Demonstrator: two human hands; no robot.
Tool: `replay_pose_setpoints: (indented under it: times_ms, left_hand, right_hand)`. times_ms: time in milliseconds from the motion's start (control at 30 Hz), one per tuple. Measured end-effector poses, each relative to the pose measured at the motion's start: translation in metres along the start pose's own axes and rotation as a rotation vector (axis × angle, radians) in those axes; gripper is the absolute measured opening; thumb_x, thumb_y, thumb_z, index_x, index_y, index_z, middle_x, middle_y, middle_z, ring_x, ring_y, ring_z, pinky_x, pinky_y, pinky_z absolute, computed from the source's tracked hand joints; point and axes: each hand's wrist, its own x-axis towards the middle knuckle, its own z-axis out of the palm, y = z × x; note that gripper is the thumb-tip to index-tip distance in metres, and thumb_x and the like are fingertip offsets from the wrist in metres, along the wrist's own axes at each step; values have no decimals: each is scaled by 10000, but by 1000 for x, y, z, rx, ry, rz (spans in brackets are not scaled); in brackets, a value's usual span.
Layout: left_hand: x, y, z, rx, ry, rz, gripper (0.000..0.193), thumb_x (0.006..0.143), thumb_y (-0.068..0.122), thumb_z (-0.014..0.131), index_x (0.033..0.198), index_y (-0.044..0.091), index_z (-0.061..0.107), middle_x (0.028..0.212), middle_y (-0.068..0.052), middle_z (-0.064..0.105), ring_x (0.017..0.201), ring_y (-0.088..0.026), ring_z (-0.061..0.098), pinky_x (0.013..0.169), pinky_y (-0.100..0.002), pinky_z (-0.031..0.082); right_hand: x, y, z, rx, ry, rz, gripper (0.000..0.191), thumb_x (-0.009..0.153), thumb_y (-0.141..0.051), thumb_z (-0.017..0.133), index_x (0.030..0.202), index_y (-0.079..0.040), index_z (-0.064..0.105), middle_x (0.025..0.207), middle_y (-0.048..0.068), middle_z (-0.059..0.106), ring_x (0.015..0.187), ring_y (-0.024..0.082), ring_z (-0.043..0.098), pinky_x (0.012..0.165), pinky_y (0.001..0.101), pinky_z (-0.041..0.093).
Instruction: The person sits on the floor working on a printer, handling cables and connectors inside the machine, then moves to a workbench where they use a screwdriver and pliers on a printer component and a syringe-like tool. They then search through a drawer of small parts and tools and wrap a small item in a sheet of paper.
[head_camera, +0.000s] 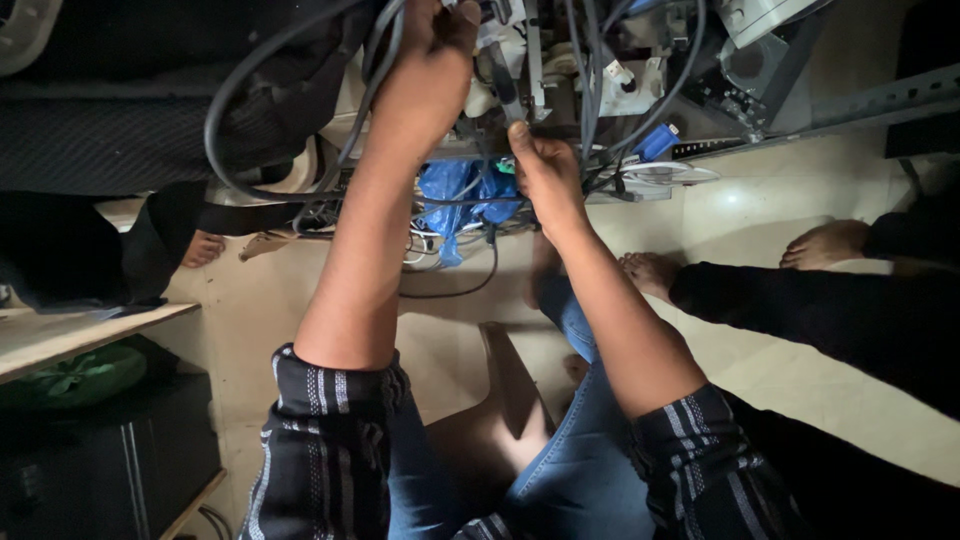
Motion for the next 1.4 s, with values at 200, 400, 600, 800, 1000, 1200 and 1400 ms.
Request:
replay_pose_setpoints:
  times_ms: [200, 400, 600, 800, 1000, 1200, 1400]
  left_hand:
    - [2, -2, 1, -26, -10, 29, 293, 1097, 306, 552, 1260, 63, 568, 1041, -79, 710, 953, -214, 654, 903, -357, 517]
    - [5, 0, 3, 31, -9, -122, 316, 1079, 345, 558, 1234, 71, 577, 957, -99, 687, 880, -227, 638, 849, -364, 525]
    - [5, 0, 2, 58, 19, -115, 337, 1045, 366, 580, 1233, 86, 588, 969, -94, 705, 897, -238, 667, 852, -365, 528]
    - [4, -2, 1, 51, 28, -51, 294, 1046, 328, 589, 1218, 89, 607, 1000, -91, 717, 930, -247, 684, 872, -366, 531]
    - [3, -2, 1, 95, 20, -54, 315, 1044, 360, 574, 1226, 105, 609, 1056, -119, 744, 992, -302, 714, 904, -387, 534]
    - [4, -9, -1, 161, 33, -13, 375, 1005, 349, 532, 1302, 124, 577, 1201, -157, 729, 1127, -386, 682, 962, -427, 514]
    - [9, -14, 1, 154, 9, -70, 343, 1035, 381, 551, 1243, 110, 587, 1058, -132, 732, 979, -316, 709, 876, -405, 534]
  right_hand:
    - [-1, 0, 0, -40, 19, 5, 575, 966, -545, 673, 604, -194, 397, 563, -110, 384, 465, 15, 323, 432, 226, 205]
    - [0, 0, 0, -17, 5, 0, 573, 966, -541, 683, 610, -192, 401, 562, -107, 382, 463, 17, 322, 433, 230, 197]
    - [0, -1, 0, -36, 24, -4, 569, 958, -546, 689, 609, -191, 412, 552, -109, 377, 461, 20, 320, 431, 237, 194]
    - [0, -1, 0, -44, 26, -31, 585, 955, -546, 702, 595, -183, 417, 534, -101, 384, 453, 26, 329, 433, 240, 201]
    - [0, -1, 0, -57, 36, -8, 581, 949, -549, 692, 593, -188, 409, 530, -105, 370, 447, 23, 323, 427, 241, 191]
    - [-3, -3, 1, -84, 7, -30, 592, 972, -568, 663, 601, -186, 402, 553, -104, 380, 480, 25, 337, 449, 242, 213]
    - [-8, -9, 2, -173, -54, -107, 530, 1029, -495, 601, 671, -108, 550, 611, -62, 495, 541, 49, 426, 500, 240, 296]
